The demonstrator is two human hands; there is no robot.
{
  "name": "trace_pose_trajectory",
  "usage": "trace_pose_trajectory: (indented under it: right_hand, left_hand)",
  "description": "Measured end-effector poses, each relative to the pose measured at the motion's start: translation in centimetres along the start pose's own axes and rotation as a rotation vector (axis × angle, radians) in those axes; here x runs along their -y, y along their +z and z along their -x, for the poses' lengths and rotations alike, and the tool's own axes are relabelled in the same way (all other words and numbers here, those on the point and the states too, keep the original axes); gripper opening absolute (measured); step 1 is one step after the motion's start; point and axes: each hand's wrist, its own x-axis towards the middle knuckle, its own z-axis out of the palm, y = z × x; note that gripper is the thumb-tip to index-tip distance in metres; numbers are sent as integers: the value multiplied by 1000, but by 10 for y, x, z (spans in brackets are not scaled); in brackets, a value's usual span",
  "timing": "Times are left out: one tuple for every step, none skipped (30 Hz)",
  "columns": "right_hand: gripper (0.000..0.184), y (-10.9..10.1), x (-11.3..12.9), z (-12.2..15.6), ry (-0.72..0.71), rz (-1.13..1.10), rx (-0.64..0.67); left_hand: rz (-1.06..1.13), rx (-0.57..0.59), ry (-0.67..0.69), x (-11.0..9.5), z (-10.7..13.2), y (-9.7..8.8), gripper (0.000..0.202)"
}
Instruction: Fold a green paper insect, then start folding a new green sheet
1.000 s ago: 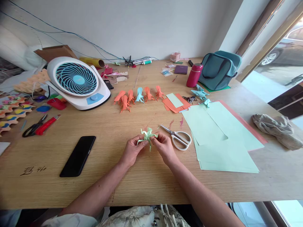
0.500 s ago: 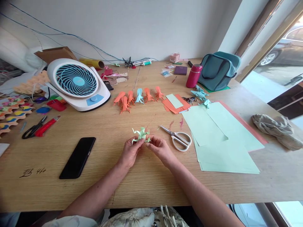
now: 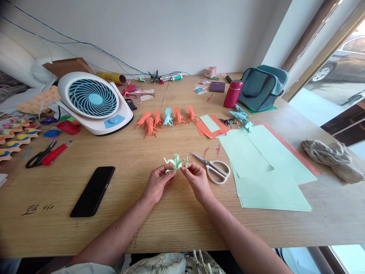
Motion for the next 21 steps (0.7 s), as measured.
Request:
trace_pose_trajectory:
  right_hand:
    - [25,0,1,0,6,4,-4]
    - [26,-1,1,0,11,14,0]
    - [26,-1,1,0,13,28,10]
    - [27,-1,1,0,15,42,22]
    - [28,-1,1,0,16,56,37]
    - [29,-2,0,0,18,69,53]
    - [31,-2,-1,0,18,82,66]
    - [33,-2,-2,-1,16,94,74]
    - [34,-3,-4,-1,9,107,76]
    - [36,-3,-6,-1,0,123,74]
    - [36,-3,-8,-1,-14,145,69]
    - [36,-4,-9,-1,-34,175,61]
    - [36,-4,-10,-1,-63,215,50]
    - [34,-5,-10,-1,-104,265,34]
    - [32,-6,-10,0,-156,327,16]
    - [30,-6,-8,0,-220,398,-6]
    - [27,-7,-5,1,-289,471,-31]
    - [24,-7,-2,2,-358,542,-55]
    - [21,-8,1,2,-421,603,-76]
    - [19,-8,4,3,-471,653,-91]
    - [18,-9,7,3,-508,688,-102]
  left_hand:
    - [-16,-21,21,1,-1,-1,29]
    - [-36,-30,39,1,-1,-2,28]
    - [-57,-27,55,2,-2,-2,26]
    - [-75,-16,71,3,-2,-3,25]
    - [-89,-3,86,3,-2,-3,23]
    - [-97,8,97,4,-3,-4,22]
    - [-101,15,105,5,-3,-4,22]
    - [-102,14,109,6,-3,-4,22]
    - [-102,10,111,6,-4,-5,23]
    - [-107,6,109,7,-4,-5,25]
    - [-114,5,105,7,-4,-5,27]
    - [-125,10,99,7,-5,-5,28]
    - [-136,24,93,6,-5,-5,29]
    - [-144,44,89,5,-5,-5,29]
    - [-147,62,88,4,-6,-5,30]
    - [-149,73,93,3,-6,-5,31]
    - [-152,74,100,1,-7,-6,34]
    - [-154,70,106,0,-7,-6,38]
    - [-153,62,104,0,-8,-7,42]
    - [-153,52,98,0,-8,-7,44]
    - [-150,41,91,0,-9,-8,44]
